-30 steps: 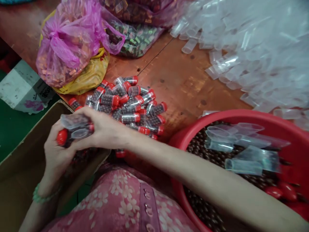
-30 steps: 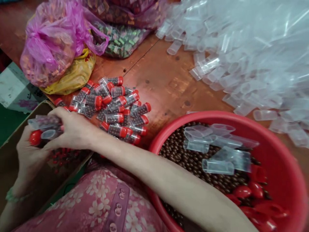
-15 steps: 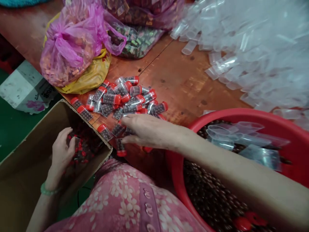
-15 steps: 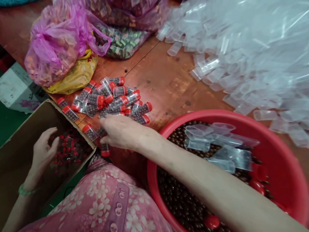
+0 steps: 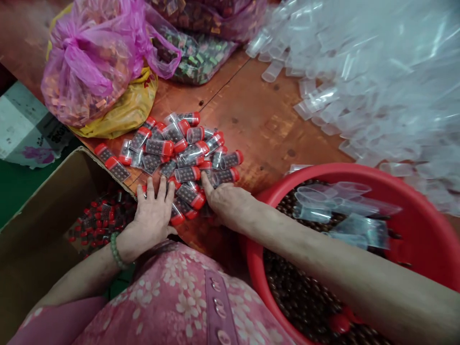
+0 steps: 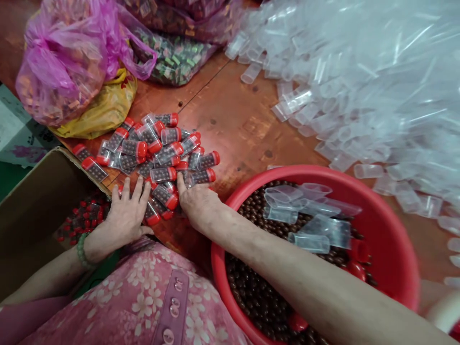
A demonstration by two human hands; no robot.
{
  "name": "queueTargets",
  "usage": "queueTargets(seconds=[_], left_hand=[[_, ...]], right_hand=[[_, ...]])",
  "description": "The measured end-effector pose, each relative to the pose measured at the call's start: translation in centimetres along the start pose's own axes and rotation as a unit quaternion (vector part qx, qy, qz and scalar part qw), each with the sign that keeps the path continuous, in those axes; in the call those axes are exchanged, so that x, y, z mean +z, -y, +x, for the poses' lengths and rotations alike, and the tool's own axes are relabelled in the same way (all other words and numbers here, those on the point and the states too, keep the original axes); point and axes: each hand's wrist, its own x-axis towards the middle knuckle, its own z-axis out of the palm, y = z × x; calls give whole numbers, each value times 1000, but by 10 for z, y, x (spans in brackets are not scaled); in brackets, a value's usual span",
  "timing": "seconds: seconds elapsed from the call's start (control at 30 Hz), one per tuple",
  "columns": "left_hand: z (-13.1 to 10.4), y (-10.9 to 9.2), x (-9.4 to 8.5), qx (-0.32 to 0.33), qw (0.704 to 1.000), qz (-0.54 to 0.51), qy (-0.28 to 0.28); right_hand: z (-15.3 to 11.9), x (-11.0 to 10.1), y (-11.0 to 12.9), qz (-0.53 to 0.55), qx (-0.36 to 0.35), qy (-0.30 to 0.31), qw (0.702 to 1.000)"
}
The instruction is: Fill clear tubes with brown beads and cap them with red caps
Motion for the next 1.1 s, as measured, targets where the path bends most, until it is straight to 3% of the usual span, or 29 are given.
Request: queueTargets(seconds=[0.1, 0.23, 0.47, 0.57, 0.67, 0.73, 0.87, 0.97, 1.1], left_hand=[[0, 7, -4, 26, 999, -16, -14], [6, 6, -6, 27, 996, -57, -59], [29, 4, -4, 28, 978, -168, -119], [44, 8, -3, 32, 961, -219, -166], [56, 12, -2, 43, 939, -276, -201], [60, 13, -3, 58, 920, -327, -209], [59, 14, -11, 84, 885, -407, -209], [50, 18, -23, 104, 869, -418, -243], [26, 41, -33, 104, 846, -453, -260]], right_hand=[[13, 8, -11, 40, -47, -48, 997], [24, 11, -18, 71, -40, -85, 993], [35, -19, -19, 136, -34, -94, 986], [40, -35, -28, 244, -37, -52, 968], [45, -44, -37, 380, -41, 25, 924], [48, -46, -41, 419, -53, 32, 906], [46, -48, -45, 440, -115, -19, 891], [33, -56, -41, 456, -164, -54, 873], [15, -76, -18, 444, -225, -121, 859]])
